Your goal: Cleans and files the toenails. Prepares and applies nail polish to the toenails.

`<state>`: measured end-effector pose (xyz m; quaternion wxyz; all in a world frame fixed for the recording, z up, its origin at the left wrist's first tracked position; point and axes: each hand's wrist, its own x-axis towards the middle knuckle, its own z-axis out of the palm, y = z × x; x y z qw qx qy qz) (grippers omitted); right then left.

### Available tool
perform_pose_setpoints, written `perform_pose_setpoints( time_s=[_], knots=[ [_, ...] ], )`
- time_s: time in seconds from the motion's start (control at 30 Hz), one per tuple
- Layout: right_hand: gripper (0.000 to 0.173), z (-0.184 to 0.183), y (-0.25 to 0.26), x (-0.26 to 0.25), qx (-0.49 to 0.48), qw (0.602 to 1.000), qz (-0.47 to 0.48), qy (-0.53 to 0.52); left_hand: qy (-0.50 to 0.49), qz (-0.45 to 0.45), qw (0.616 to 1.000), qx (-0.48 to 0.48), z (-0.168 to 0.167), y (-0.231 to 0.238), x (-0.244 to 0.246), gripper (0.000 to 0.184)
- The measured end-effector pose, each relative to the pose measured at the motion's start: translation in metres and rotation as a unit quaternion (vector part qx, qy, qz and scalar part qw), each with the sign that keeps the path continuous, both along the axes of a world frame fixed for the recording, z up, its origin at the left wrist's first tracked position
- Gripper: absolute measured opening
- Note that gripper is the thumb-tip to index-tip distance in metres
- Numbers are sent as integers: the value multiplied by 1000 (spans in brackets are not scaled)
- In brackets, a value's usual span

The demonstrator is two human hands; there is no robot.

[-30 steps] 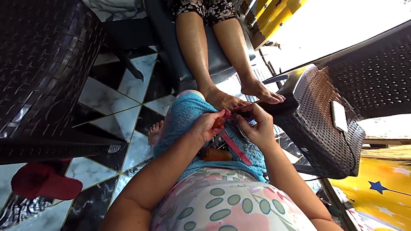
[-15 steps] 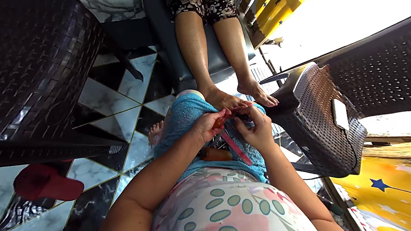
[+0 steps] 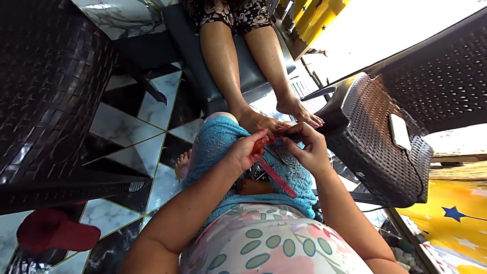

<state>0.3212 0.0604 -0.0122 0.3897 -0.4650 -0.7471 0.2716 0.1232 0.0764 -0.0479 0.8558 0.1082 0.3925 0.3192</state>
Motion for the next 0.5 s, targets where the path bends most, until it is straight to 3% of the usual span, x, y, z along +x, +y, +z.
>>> perform_pose_setpoints(
  time_s=[0.17, 0.5],
  knots=[
    [17, 0, -2, -3, 36, 998, 4, -58, -4, 2, 1000, -24, 0, 2, 1, 18],
    [19, -3, -1, -10, 72, 992, -19, -103, 7, -4, 1000, -19, 0, 0, 1, 17]
  ],
)
